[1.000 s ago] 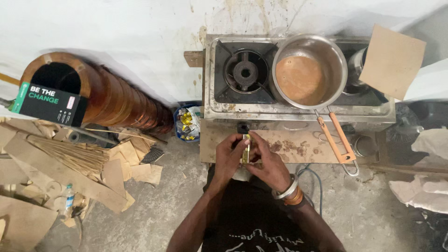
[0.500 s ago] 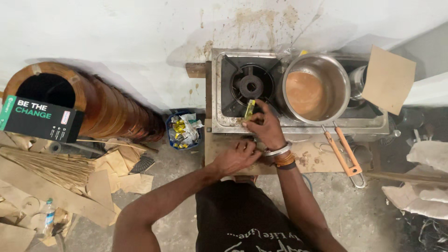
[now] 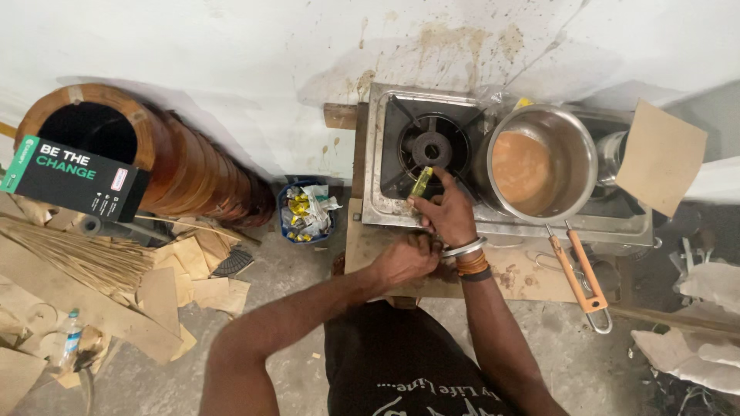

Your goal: The person pours milk from a steel jug into a pot on a two-burner gas stove, then stirs the milk. They open a jar and add spoonfuls of brown powder into the pot, reposition a piece of cardboard on the counter, turn on the stove, and stir the boiling milk mixture.

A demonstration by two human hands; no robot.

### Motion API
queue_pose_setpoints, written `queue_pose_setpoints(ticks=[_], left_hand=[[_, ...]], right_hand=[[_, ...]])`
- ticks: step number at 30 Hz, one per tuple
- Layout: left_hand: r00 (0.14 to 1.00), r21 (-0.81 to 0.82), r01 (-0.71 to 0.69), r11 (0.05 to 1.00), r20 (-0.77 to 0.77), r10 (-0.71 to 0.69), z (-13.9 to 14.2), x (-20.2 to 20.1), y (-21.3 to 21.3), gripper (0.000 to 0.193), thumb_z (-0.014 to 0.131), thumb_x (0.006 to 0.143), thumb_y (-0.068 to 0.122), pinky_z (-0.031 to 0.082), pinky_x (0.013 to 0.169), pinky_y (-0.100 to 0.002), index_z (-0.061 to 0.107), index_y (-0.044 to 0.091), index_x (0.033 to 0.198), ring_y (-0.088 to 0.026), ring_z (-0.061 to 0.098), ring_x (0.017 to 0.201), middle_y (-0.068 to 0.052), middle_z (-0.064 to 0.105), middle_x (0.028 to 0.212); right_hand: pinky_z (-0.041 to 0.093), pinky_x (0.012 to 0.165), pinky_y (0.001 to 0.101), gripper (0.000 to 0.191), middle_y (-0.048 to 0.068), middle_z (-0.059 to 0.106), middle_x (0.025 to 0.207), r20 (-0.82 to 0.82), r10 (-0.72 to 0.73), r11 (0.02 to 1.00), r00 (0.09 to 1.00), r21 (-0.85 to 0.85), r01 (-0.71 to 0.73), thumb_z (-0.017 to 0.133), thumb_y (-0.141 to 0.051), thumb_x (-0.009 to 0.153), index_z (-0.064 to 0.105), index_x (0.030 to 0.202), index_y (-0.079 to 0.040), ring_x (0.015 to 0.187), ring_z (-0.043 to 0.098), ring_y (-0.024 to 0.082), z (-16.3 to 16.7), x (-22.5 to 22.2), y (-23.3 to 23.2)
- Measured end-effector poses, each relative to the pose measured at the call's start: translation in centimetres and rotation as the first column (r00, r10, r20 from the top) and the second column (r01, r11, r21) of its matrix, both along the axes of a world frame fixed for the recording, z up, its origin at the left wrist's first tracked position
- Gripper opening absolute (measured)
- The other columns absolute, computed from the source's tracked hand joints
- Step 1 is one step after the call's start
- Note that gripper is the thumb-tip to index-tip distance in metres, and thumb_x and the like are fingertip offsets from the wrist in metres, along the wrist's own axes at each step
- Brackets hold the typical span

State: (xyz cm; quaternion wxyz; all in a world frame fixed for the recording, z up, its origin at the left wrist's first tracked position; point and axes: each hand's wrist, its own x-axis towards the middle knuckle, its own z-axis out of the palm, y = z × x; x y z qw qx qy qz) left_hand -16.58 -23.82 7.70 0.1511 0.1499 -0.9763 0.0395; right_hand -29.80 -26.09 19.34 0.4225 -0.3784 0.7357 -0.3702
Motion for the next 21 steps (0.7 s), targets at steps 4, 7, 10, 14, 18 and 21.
queue_pose_setpoints(ticks=[4, 7, 10, 14, 18, 21], left_hand=[[0.935, 0.305, -0.304, 0.903, -0.085, 0.343, 0.8, -0.2, 1.8, 0.023, 0.065, 0.092, 0.02, 0.052, 0.043, -0.041, 0.067, 0.0, 0.104, -0.023, 0.066, 0.054, -0.013, 0.069, 0.076], [0.836, 0.567, -0.38, 0.731, -0.127, 0.533, 2.3, 0.1, 3.3, 0.023, 0.066, 0.095, 0.028, 0.052, 0.043, -0.048, 0.065, 0.005, 0.095, -0.033, 0.067, 0.051, -0.016, 0.069, 0.072], [0.801, 0.632, -0.374, 0.678, -0.149, 0.58, 3.7, 0.4, 3.6, 0.025, 0.065, 0.097, 0.03, 0.054, 0.047, -0.048, 0.064, 0.004, 0.097, -0.035, 0.069, 0.054, -0.017, 0.07, 0.072], [0.811, 0.664, -0.373, 0.648, -0.106, 0.576, 4.6, 0.4, 3.2, 0.024, 0.064, 0.099, 0.029, 0.054, 0.049, -0.047, 0.062, 0.006, 0.093, -0.034, 0.069, 0.057, -0.016, 0.07, 0.071], [0.805, 0.658, -0.355, 0.664, -0.146, 0.575, 4.4, 0.5, 3.3, 0.024, 0.066, 0.098, 0.028, 0.054, 0.048, -0.045, 0.061, 0.005, 0.094, -0.033, 0.07, 0.056, -0.016, 0.071, 0.072], [0.801, 0.675, -0.358, 0.646, -0.134, 0.583, 3.5, 0.4, 3.6, 0.025, 0.066, 0.099, 0.029, 0.054, 0.048, -0.046, 0.062, 0.005, 0.095, -0.033, 0.07, 0.056, -0.016, 0.07, 0.071]], right_hand=[[0.037, 0.04, 0.0254, 0.08, 0.002, 0.059, 0.055, -0.041, 0.014, 0.999, 0.999, -0.042, -0.016, 0.083, -0.019, 0.082, 0.044, 0.15, -0.001, 0.045, 0.052, 0.007, -0.3, -0.1, 0.0], [0.038, 0.042, 0.0249, 0.079, 0.002, 0.06, 0.054, -0.111, 0.003, 0.998, 0.994, -0.057, -0.01, 0.085, -0.02, 0.081, 0.048, 0.147, 0.0, 0.046, 0.052, 0.006, -1.1, -0.2, 0.0], [0.039, 0.043, 0.0243, 0.077, 0.001, 0.059, 0.055, -0.111, 0.0, 0.996, 0.994, -0.084, -0.009, 0.085, -0.021, 0.081, 0.05, 0.147, 0.001, 0.048, 0.051, 0.005, -1.9, -0.2, 0.0], [0.041, 0.043, 0.0245, 0.078, 0.0, 0.06, 0.054, -0.149, 0.001, 0.998, 0.989, -0.064, -0.011, 0.084, -0.021, 0.08, 0.05, 0.147, -0.001, 0.046, 0.052, 0.005, -2.2, 0.0, 0.2], [0.04, 0.043, 0.0256, 0.076, 0.002, 0.058, 0.054, -0.141, 0.003, 0.995, 0.99, -0.1, -0.017, 0.084, -0.024, 0.08, 0.053, 0.146, -0.002, 0.046, 0.051, 0.006, -1.8, 0.3, 0.4], [0.042, 0.043, 0.0262, 0.077, 0.003, 0.062, 0.054, -0.23, 0.034, 0.995, 0.973, -0.084, -0.054, 0.084, -0.03, 0.081, 0.052, 0.145, -0.002, 0.046, 0.056, 0.008, -0.8, 0.5, 1.0]])
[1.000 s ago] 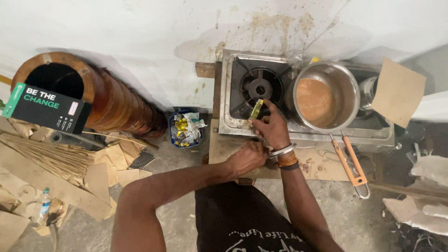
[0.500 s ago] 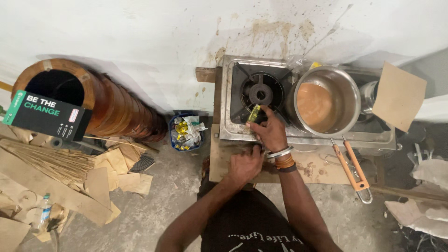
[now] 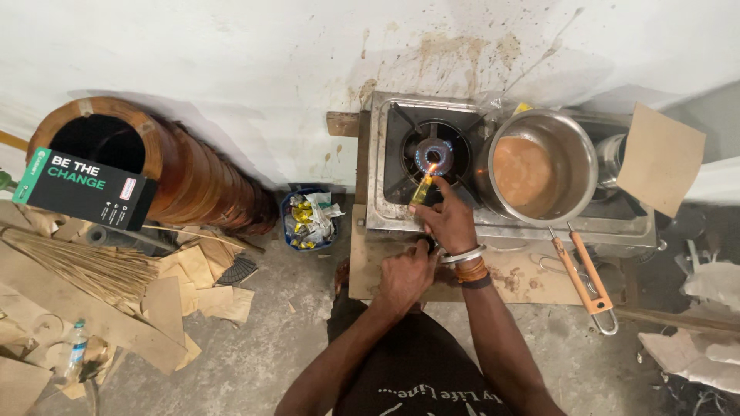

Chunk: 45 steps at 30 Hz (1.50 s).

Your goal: The person pours milk from a steel jug into a pot on a two-burner gas stove, then stirs the milk. They open a jar and add spoonfuls of brown powder into the pot, reposition a piece of cardboard on the counter, turn on the stove, and stir the boiling milk mixture.

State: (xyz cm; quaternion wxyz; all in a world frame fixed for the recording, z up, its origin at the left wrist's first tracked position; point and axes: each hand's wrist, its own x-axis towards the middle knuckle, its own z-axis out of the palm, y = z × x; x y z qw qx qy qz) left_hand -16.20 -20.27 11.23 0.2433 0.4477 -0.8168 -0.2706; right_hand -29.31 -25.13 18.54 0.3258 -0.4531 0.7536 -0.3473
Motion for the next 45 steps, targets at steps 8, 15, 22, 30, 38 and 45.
queue_pose_setpoints(ticks=[8, 15, 22, 30, 38, 45], left_hand=[[0.998, 0.017, 0.041, 0.999, -0.049, -0.04, -1.7, 0.8, -0.1, 0.031, 0.067, 0.088, 0.034, 0.053, 0.051, -0.043, 0.063, 0.005, 0.1, -0.029, 0.069, 0.059, -0.012, 0.071, 0.077], [0.549, 0.748, 0.647, 0.144, -0.589, 0.594, 2.4, 2.8, 3.0, 0.044, 0.048, 0.098, 0.044, 0.053, 0.053, -0.03, 0.059, 0.008, 0.122, -0.016, 0.069, 0.063, -0.008, 0.071, 0.082], [0.652, 0.752, 0.489, 0.442, -0.651, 0.388, 2.9, 2.2, 3.3, 0.027, 0.057, 0.102, 0.016, 0.043, 0.047, -0.025, 0.052, 0.008, 0.128, -0.01, 0.056, 0.055, -0.006, 0.068, 0.08], [0.745, 0.5, 0.282, 0.819, -0.652, 0.142, 0.1, 2.9, 4.2, 0.028, 0.057, 0.094, 0.001, 0.054, 0.061, -0.034, 0.056, 0.008, 0.121, -0.018, 0.069, 0.07, -0.007, 0.068, 0.09], [0.899, 0.466, 0.205, 0.861, -0.438, 0.023, -3.2, 3.2, 5.5, 0.03, 0.065, 0.091, 0.012, 0.05, 0.064, -0.046, 0.061, 0.016, 0.12, -0.032, 0.067, 0.071, -0.012, 0.067, 0.079], [0.887, 0.427, 0.242, 0.871, -0.461, -0.021, -4.2, 3.2, 4.9, 0.027, 0.064, 0.092, 0.013, 0.05, 0.064, -0.045, 0.062, 0.015, 0.119, -0.031, 0.067, 0.07, -0.01, 0.068, 0.08]], right_hand=[[0.054, 0.048, 0.0276, 0.099, 0.001, 0.074, 0.066, -0.227, 0.128, 0.99, 0.965, -0.021, -0.136, 0.085, -0.034, 0.073, 0.035, 0.155, -0.01, 0.052, 0.069, 0.012, 4.9, 1.2, 10.6], [0.054, 0.055, 0.0324, 0.113, 0.005, 0.068, 0.076, -0.532, 0.259, 0.946, 0.806, -0.027, -0.322, 0.087, -0.051, 0.06, 0.037, 0.152, -0.006, 0.064, 0.065, 0.019, 6.9, 0.2, 15.8], [0.055, 0.085, 0.0443, 0.104, 0.015, 0.07, 0.121, -0.982, 0.028, 0.982, 0.189, 0.063, 0.178, 0.084, -0.056, 0.057, 0.052, 0.143, -0.007, 0.11, 0.063, 0.032, 9.0, -8.9, 19.3], [0.055, 0.077, 0.0509, 0.034, 0.013, 0.075, 0.098, -0.882, -0.126, 0.914, 0.455, 0.075, 0.398, 0.076, -0.03, 0.091, 0.068, 0.122, -0.019, 0.088, 0.072, 0.039, 5.7, -12.1, 18.5], [0.054, 0.073, 0.0501, 0.042, 0.012, 0.075, 0.091, -0.912, -0.061, 0.923, 0.406, 0.103, 0.371, 0.08, -0.033, 0.084, 0.073, 0.123, -0.021, 0.083, 0.071, 0.037, 9.1, -11.9, 18.2], [0.055, 0.07, 0.0481, 0.038, 0.008, 0.074, 0.093, -0.942, -0.032, 0.961, 0.333, 0.063, 0.27, 0.081, -0.031, 0.082, 0.073, 0.118, -0.021, 0.082, 0.071, 0.035, 9.2, -10.9, 14.9]])
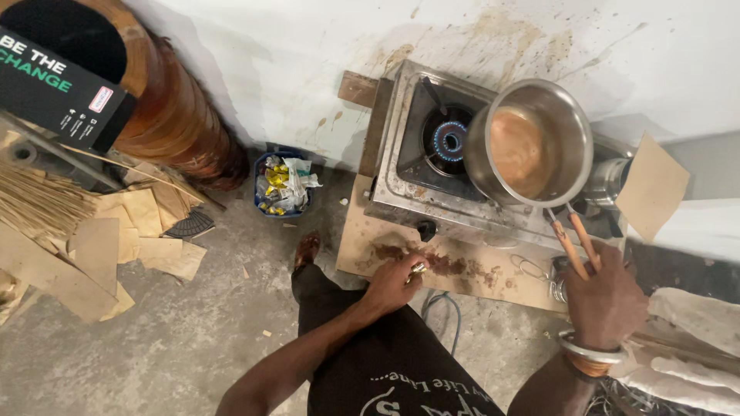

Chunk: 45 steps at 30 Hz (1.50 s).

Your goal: The person pours milk from a steel jug into a pot on a two-burner gas stove, then stirs the milk. They open a jar and add spoonfuls of brown powder into the pot, reposition a piece of cardboard on the counter, turn on the stove, and stir the boiling milk mixture.

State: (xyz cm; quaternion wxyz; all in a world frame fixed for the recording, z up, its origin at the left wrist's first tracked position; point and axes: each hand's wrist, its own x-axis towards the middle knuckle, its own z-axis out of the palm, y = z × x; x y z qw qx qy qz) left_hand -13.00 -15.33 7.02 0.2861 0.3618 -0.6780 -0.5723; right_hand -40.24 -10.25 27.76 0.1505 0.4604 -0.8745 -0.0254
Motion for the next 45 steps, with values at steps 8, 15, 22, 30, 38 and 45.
queue_pose_setpoints(ticks=[8, 15, 22, 30, 38, 45], left_hand=[[0.96, 0.02, -0.119, 0.993, -0.254, 0.12, 1.3, 3.1, -0.2, 0.028, 0.061, 0.093, 0.01, 0.056, 0.072, -0.04, 0.06, 0.013, 0.121, -0.027, 0.074, 0.084, -0.011, 0.073, 0.101], [0.921, 0.318, -0.387, 0.866, 0.079, 0.383, 1.1, 10.3, -0.6, 0.028, 0.062, 0.095, 0.015, 0.053, 0.062, -0.036, 0.063, 0.017, 0.123, -0.024, 0.072, 0.068, -0.014, 0.068, 0.077], [0.667, 0.187, -0.736, 0.65, 0.038, 0.744, -3.2, 19.0, -0.5, 0.025, 0.06, 0.097, 0.015, 0.056, 0.072, -0.031, 0.065, 0.01, 0.121, -0.018, 0.074, 0.078, -0.01, 0.076, 0.086], [0.579, 0.231, -0.814, 0.534, 0.403, 0.709, -9.2, 24.7, -0.5, 0.02, 0.061, 0.098, 0.018, 0.056, 0.073, -0.04, 0.064, 0.014, 0.117, -0.028, 0.076, 0.082, -0.007, 0.077, 0.085], [0.594, 0.301, -0.765, 0.569, 0.671, 0.444, -12.8, 27.6, -0.5, 0.031, 0.065, 0.091, 0.028, 0.055, 0.079, -0.052, 0.066, 0.017, 0.12, -0.039, 0.072, 0.09, -0.014, 0.076, 0.092], [0.576, 0.383, -0.688, 0.617, 0.805, 0.143, -12.8, 30.1, 2.1, 0.033, 0.061, 0.098, 0.033, 0.055, 0.084, -0.054, 0.063, 0.016, 0.126, -0.043, 0.07, 0.098, -0.02, 0.075, 0.103]], right_hand=[[0.055, 0.076, 0.0483, 0.046, 0.007, 0.076, 0.097, 0.144, 0.041, 0.998, 0.989, -0.058, -0.033, 0.077, -0.028, 0.084, 0.072, 0.13, -0.026, 0.083, 0.072, 0.035, -1.2, 2.0, -3.5], [0.055, 0.075, 0.0497, 0.044, 0.01, 0.076, 0.104, 0.044, 0.136, 0.99, 0.99, -0.044, -0.134, 0.079, -0.029, 0.086, 0.072, 0.128, -0.021, 0.086, 0.071, 0.039, -1.8, 1.9, -4.7], [0.056, 0.081, 0.0495, 0.046, 0.012, 0.076, 0.104, 0.112, 0.097, 0.994, 0.989, -0.054, -0.092, 0.079, -0.027, 0.086, 0.073, 0.131, -0.021, 0.09, 0.072, 0.038, -2.0, 2.2, -4.9], [0.056, 0.089, 0.0475, 0.037, 0.016, 0.075, 0.109, 0.147, 0.21, 0.977, 0.967, -0.078, -0.2, 0.075, -0.021, 0.09, 0.069, 0.126, -0.013, 0.101, 0.073, 0.037, -2.0, 1.7, -5.8], [0.056, 0.087, 0.0465, 0.047, 0.02, 0.073, 0.113, 0.152, 0.194, 0.978, 0.969, 0.048, -0.203, 0.08, -0.029, 0.095, 0.065, 0.133, -0.007, 0.102, 0.072, 0.038, -1.4, 0.5, -5.9], [0.052, 0.099, 0.0486, 0.066, 0.025, 0.065, 0.131, 0.086, 0.381, 0.899, 0.921, 0.199, -0.39, 0.081, -0.023, 0.093, 0.054, 0.147, 0.002, 0.121, 0.063, 0.043, 0.0, 3.3, -6.9]])
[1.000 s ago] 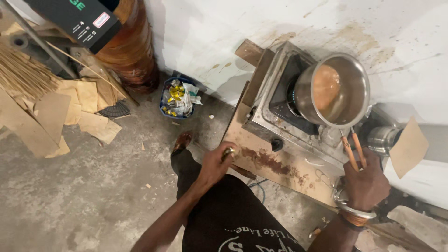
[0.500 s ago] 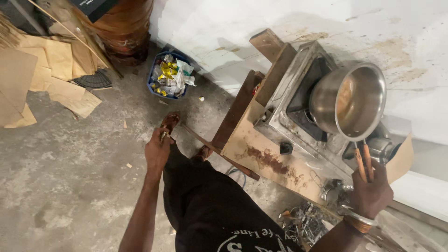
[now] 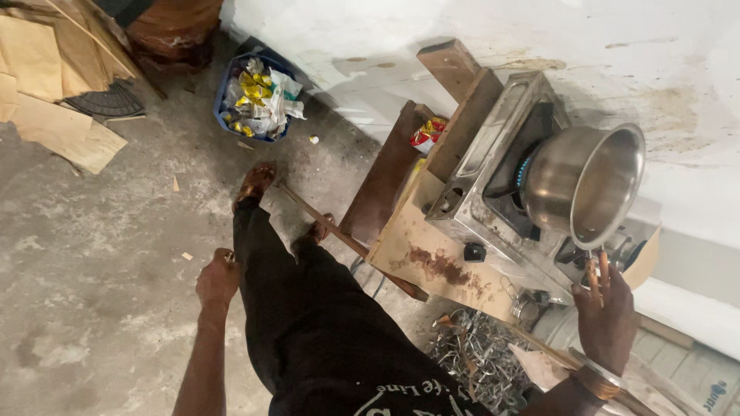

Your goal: The person pours milk from a steel jug into a pot on a two-burner gas stove, then stirs the milk. They open a jar and add spoonfuls of brown powder into the pot, reposition a piece of cardboard on the counter, turn on the stove, and stir the boiling milk mixture.

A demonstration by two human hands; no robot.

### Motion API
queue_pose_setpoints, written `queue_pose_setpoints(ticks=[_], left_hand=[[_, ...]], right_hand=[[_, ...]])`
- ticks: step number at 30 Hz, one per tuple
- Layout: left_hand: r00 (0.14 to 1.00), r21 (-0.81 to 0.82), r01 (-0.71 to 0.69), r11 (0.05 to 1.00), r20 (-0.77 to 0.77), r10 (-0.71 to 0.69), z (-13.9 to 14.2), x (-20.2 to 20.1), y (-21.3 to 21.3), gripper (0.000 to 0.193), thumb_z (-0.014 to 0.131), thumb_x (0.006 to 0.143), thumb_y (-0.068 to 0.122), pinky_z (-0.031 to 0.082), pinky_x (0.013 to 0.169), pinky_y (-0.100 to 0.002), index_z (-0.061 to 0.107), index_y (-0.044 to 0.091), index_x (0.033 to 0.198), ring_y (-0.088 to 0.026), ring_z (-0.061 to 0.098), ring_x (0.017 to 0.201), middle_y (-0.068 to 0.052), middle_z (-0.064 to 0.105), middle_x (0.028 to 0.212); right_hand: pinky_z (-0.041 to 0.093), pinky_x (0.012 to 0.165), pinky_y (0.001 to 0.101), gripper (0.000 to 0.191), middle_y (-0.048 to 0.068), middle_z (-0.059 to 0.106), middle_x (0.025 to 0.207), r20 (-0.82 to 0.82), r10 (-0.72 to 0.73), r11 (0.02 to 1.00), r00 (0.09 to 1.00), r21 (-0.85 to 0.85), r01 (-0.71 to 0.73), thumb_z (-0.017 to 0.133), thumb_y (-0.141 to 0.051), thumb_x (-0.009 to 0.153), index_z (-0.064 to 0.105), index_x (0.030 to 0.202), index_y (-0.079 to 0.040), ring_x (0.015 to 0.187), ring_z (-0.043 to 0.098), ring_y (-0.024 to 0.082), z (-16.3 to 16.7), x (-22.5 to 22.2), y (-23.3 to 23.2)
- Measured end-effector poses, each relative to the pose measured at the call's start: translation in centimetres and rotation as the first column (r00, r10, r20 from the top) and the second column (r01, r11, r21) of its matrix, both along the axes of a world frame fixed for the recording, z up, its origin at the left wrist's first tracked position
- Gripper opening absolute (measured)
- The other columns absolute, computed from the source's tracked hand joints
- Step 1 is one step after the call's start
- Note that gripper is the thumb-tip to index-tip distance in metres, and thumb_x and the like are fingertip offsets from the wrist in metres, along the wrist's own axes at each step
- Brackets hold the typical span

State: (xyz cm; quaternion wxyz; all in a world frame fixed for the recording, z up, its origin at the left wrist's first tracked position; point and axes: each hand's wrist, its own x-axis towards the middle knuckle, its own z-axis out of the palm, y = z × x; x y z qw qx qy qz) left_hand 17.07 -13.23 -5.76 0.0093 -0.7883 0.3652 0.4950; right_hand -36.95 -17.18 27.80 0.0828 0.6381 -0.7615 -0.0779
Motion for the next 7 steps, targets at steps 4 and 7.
queue_pose_setpoints(ticks=[4, 7], left_hand=[[0.938, 0.204, 0.345, 0.916, -0.079, -0.336, 0.5, 0.3, 2.6, 0.034, 0.06, 0.099, 0.029, 0.057, 0.085, -0.052, 0.058, 0.013, 0.129, -0.039, 0.073, 0.1, -0.018, 0.077, 0.102], [0.849, 0.088, 0.526, 0.846, -0.113, -0.517, 0.7, 0.5, 4.6, 0.043, 0.067, 0.09, 0.025, 0.057, 0.09, -0.049, 0.058, 0.02, 0.131, -0.035, 0.071, 0.108, -0.013, 0.075, 0.107]], right_hand=[[0.044, 0.113, 0.0549, 0.064, 0.03, 0.054, 0.139, -0.021, 0.073, 0.996, 0.997, -0.045, -0.074, 0.078, -0.012, 0.095, 0.05, 0.149, 0.007, 0.136, 0.051, 0.047, 0.6, 2.5, 0.2], [0.043, 0.116, 0.0517, 0.051, 0.024, 0.053, 0.141, -0.051, 0.139, 0.978, 0.989, -0.15, -0.146, 0.074, -0.012, 0.106, 0.049, 0.148, 0.003, 0.136, 0.05, 0.041, -0.4, 3.9, 0.4]])
